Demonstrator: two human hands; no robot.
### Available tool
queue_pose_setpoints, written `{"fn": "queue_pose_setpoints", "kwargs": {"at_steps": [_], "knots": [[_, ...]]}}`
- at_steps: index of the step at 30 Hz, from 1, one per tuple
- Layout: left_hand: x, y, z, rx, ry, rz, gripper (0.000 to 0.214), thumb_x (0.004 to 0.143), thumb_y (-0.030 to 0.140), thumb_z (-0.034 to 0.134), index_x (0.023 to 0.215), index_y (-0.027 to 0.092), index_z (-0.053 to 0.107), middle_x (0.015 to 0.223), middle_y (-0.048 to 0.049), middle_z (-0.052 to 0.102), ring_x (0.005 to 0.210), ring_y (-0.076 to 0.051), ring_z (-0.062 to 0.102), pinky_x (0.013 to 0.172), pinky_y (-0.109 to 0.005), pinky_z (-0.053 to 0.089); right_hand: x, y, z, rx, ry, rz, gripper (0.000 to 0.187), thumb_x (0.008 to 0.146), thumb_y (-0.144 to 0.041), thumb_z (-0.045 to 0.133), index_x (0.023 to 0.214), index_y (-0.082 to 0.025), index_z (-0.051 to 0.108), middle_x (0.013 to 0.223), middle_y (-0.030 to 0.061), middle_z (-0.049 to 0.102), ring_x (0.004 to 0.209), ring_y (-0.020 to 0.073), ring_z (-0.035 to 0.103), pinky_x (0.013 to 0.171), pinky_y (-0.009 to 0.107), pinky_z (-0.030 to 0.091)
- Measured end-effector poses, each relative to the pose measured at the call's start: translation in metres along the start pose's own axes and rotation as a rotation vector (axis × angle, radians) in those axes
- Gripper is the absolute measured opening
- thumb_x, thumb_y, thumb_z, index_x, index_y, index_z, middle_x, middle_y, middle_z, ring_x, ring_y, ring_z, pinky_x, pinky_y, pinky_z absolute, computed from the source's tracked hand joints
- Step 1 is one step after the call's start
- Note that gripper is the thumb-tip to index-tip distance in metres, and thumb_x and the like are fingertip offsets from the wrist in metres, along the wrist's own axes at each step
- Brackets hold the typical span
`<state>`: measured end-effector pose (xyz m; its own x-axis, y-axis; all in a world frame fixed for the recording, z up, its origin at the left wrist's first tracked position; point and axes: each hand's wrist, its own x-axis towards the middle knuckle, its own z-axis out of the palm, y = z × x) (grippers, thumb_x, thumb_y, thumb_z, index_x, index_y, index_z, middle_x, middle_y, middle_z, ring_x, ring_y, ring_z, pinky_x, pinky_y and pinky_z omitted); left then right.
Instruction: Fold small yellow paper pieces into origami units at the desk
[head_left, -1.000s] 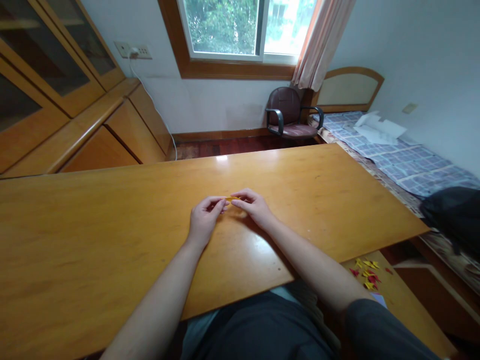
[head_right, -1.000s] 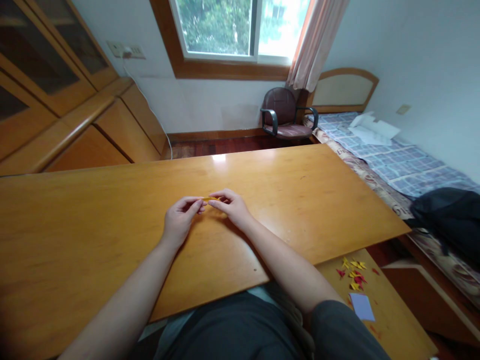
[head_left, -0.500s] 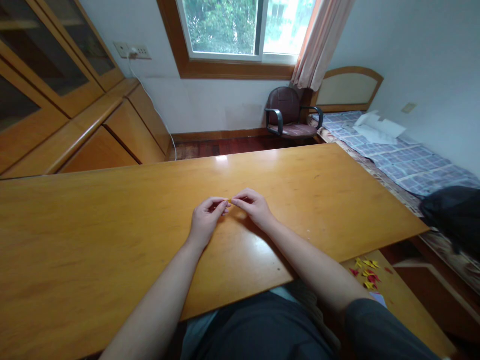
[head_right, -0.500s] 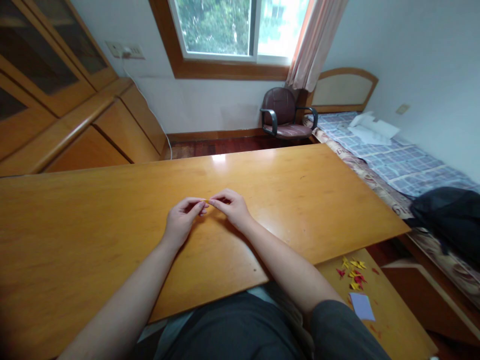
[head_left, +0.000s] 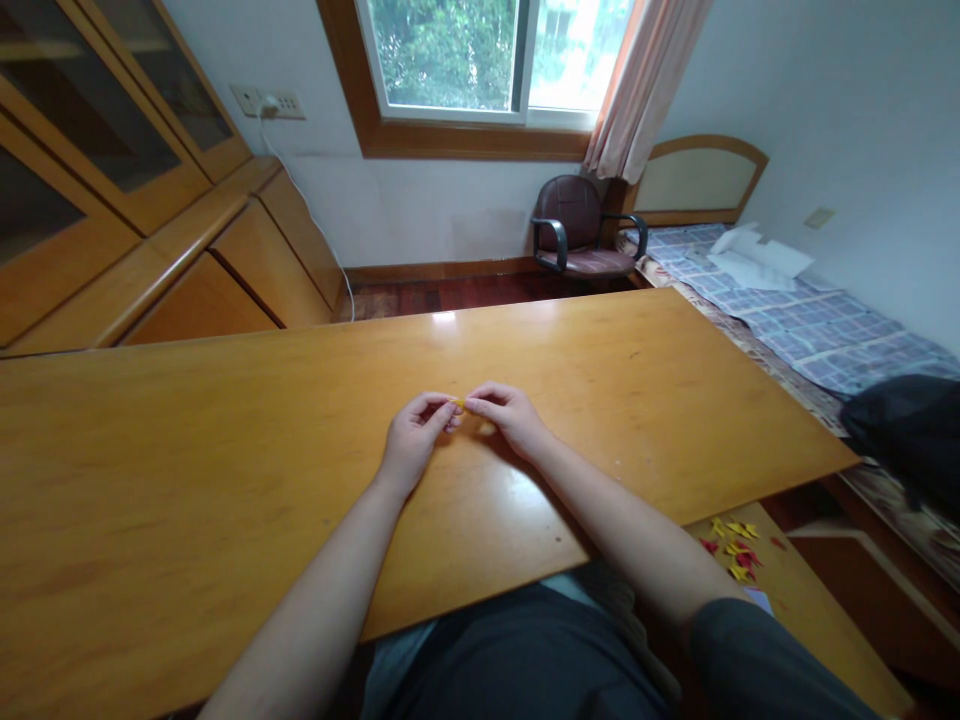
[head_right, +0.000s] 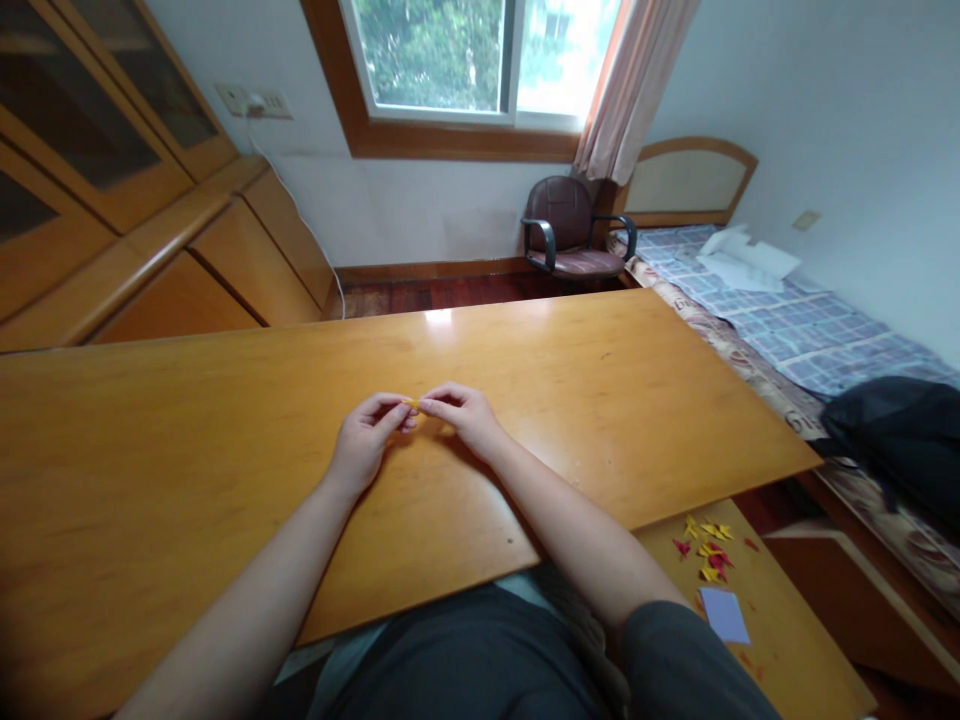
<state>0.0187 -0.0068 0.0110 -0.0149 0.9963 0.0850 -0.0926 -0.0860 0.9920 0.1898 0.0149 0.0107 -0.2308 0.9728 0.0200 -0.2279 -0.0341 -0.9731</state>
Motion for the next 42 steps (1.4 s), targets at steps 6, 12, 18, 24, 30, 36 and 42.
{"fn": "queue_pose_setpoints", "kwargs": {"at_steps": [6,12,18,24,30,36,42], "knots": [[-0.0009,-0.0001,-0.0012,0.04,0.013,0.014,0.025,0.076,0.04,0.076,0.085,0.017,0.071,0.074,-0.0016,0.071,0.067,-0.015,0.065,0.066,-0.026,0.052,0.0002,-0.0001,0.0006,-0.029,0.004,0.01,0.025,0.067,-0.042,0.082,0.077,-0.02,0.074,0.08,0.001,0.072,0.079,0.0162,0.061,0.08,0.031,0.048],[-0.0028,0.0043,0.0,0.079,0.047,0.022,0.024,0.078,0.041,0.073,0.083,0.017,0.071,0.075,-0.003,0.073,0.067,-0.015,0.065,0.065,-0.026,0.052,-0.0003,0.002,-0.0006,-0.059,-0.009,-0.021,0.023,0.07,-0.04,0.08,0.079,-0.02,0.074,0.081,0.0005,0.071,0.078,0.0152,0.061,0.081,0.03,0.046],[-0.0034,0.0066,0.0003,0.105,0.048,0.038,0.022,0.079,0.039,0.072,0.083,0.017,0.072,0.075,-0.0032,0.073,0.066,-0.015,0.065,0.064,-0.025,0.051,-0.0008,-0.0001,-0.0005,-0.126,0.004,-0.084,0.02,0.073,-0.039,0.079,0.078,-0.02,0.075,0.08,0.0007,0.07,0.078,0.0153,0.06,0.079,0.03,0.044],[-0.0023,0.0039,-0.0004,0.084,0.035,0.035,0.022,0.08,0.039,0.071,0.083,0.017,0.071,0.075,-0.0032,0.073,0.065,-0.015,0.064,0.064,-0.026,0.051,-0.0017,-0.0023,-0.0005,-0.182,-0.008,-0.13,0.021,0.075,-0.04,0.077,0.077,-0.02,0.074,0.079,0.0012,0.069,0.076,0.0151,0.058,0.074,0.029,0.043],[-0.0018,0.0021,-0.0009,0.092,0.038,0.03,0.023,0.081,0.04,0.07,0.083,0.017,0.07,0.073,-0.0025,0.072,0.065,-0.014,0.063,0.064,-0.025,0.05,-0.0012,-0.0015,0.0,-0.153,-0.01,-0.071,0.024,0.073,-0.041,0.078,0.079,-0.018,0.074,0.078,0.0011,0.07,0.075,0.0148,0.059,0.076,0.029,0.045],[-0.0017,0.0003,-0.0028,0.108,0.028,0.02,0.021,0.081,0.038,0.069,0.083,0.016,0.07,0.072,-0.0015,0.071,0.065,-0.014,0.063,0.064,-0.024,0.05,-0.001,-0.0005,0.0007,-0.12,-0.015,-0.037,0.026,0.071,-0.041,0.079,0.08,-0.017,0.074,0.079,0.0013,0.071,0.075,0.0144,0.06,0.076,0.029,0.046],[-0.0032,0.0046,-0.002,0.128,0.038,0.039,0.02,0.081,0.036,0.07,0.08,0.017,0.069,0.071,-0.0005,0.07,0.063,-0.012,0.061,0.064,-0.024,0.05,0.0,0.0019,-0.0007,-0.137,-0.012,-0.041,0.026,0.071,-0.041,0.079,0.08,-0.018,0.074,0.078,0.0009,0.071,0.073,0.0138,0.059,0.074,0.028,0.046]]}}
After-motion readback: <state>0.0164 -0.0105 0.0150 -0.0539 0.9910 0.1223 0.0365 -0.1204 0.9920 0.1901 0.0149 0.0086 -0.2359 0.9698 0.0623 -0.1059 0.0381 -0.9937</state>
